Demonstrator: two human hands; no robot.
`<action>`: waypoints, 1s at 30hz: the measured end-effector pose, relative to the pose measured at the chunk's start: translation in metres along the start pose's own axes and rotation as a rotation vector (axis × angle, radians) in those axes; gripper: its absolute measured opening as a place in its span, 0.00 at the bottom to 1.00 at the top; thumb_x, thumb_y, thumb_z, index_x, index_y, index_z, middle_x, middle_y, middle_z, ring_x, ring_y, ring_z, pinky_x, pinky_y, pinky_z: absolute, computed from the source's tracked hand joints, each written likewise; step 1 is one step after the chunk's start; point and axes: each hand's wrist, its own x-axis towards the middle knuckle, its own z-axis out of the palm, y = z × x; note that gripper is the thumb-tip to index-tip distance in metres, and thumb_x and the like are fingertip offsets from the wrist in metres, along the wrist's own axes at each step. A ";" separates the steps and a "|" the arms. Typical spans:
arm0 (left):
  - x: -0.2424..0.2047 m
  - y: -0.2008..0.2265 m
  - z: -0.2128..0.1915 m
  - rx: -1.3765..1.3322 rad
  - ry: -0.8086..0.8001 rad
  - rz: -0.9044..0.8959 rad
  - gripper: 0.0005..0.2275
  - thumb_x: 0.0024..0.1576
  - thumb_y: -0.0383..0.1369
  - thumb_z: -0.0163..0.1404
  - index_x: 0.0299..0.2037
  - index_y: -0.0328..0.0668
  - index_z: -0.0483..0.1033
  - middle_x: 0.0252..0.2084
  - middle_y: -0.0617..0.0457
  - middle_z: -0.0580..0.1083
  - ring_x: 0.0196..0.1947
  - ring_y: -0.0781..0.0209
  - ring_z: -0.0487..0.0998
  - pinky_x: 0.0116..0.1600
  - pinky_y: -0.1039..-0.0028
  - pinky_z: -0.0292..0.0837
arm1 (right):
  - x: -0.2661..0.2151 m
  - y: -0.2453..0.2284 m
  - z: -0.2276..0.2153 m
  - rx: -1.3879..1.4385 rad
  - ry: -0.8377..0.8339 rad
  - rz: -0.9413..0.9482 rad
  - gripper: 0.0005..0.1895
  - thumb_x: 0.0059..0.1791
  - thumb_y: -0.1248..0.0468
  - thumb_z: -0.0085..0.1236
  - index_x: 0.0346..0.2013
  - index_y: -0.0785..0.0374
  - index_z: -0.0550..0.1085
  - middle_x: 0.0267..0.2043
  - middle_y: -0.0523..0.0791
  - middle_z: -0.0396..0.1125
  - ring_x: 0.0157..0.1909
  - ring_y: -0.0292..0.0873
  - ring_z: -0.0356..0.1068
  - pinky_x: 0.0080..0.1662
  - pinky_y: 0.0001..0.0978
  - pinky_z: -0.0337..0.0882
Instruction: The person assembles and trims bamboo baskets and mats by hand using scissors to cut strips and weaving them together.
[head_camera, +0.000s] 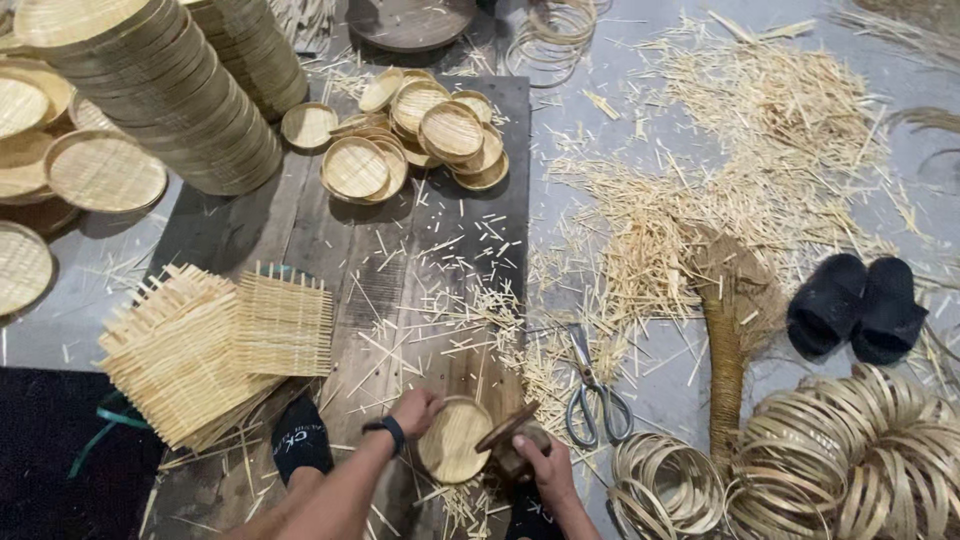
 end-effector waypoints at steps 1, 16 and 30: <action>0.007 -0.010 -0.008 -0.004 0.005 -0.006 0.17 0.61 0.45 0.47 0.41 0.42 0.84 0.38 0.38 0.80 0.37 0.44 0.80 0.46 0.56 0.75 | 0.001 0.007 -0.002 0.070 0.036 -0.016 0.20 0.43 0.55 0.63 0.40 0.69 0.80 0.33 0.46 0.77 0.35 0.41 0.75 0.41 0.32 0.75; -0.037 0.079 -0.016 -0.828 -0.200 -0.718 0.27 0.63 0.55 0.47 0.61 0.41 0.71 0.45 0.48 0.77 0.44 0.54 0.77 0.48 0.59 0.74 | 0.024 0.031 0.025 0.431 -0.231 -0.002 0.25 0.49 0.52 0.61 0.46 0.73 0.74 0.39 0.49 0.73 0.41 0.43 0.72 0.45 0.36 0.73; -0.042 0.017 -0.162 0.823 0.352 -0.252 0.36 0.51 0.47 0.57 0.67 0.34 0.61 0.71 0.36 0.60 0.70 0.41 0.59 0.70 0.52 0.52 | 0.036 0.037 0.048 0.170 0.016 0.203 0.14 0.49 0.60 0.58 0.47 0.60 0.75 0.27 0.46 0.73 0.23 0.38 0.71 0.27 0.28 0.71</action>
